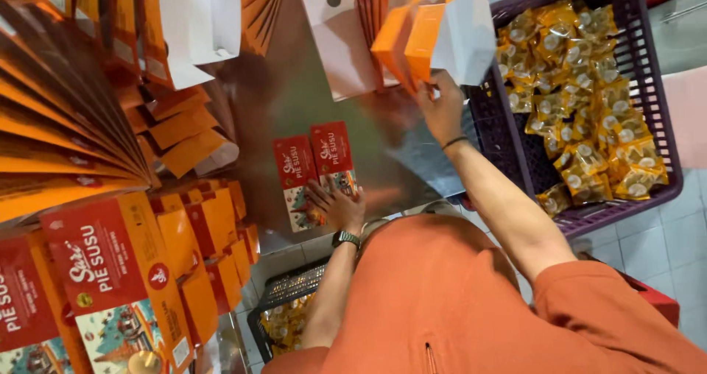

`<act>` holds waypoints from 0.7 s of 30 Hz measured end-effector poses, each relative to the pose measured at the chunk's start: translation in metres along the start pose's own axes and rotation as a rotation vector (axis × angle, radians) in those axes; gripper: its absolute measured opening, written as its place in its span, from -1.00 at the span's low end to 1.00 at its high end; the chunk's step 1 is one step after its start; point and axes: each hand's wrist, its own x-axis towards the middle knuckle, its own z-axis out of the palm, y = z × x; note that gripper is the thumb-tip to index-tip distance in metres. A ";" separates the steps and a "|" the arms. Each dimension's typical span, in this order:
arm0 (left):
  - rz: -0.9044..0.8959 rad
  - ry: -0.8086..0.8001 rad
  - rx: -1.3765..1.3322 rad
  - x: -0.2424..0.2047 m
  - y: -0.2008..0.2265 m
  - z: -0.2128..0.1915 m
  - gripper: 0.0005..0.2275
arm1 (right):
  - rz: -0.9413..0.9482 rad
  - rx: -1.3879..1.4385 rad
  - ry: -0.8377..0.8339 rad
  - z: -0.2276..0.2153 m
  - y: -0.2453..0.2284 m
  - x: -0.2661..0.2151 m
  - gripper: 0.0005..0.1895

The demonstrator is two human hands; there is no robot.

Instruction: The person repeatedly picks small yellow snack packets from a purple basket and places them into white cardboard boxes. They then close the boxes and stack them on the table. The process is repeated continuously throughout the clip.

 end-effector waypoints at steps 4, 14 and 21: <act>-0.001 -0.012 0.019 -0.001 -0.001 -0.005 -0.08 | 0.123 0.188 0.026 0.017 -0.006 0.025 -0.86; 0.049 0.034 0.126 0.003 0.000 0.004 -0.12 | -0.519 -0.527 -0.049 0.018 -0.019 -0.045 -0.82; 0.099 -0.004 0.195 0.001 -0.013 0.003 -0.23 | -0.443 0.012 -0.852 -0.042 0.036 -0.155 -0.81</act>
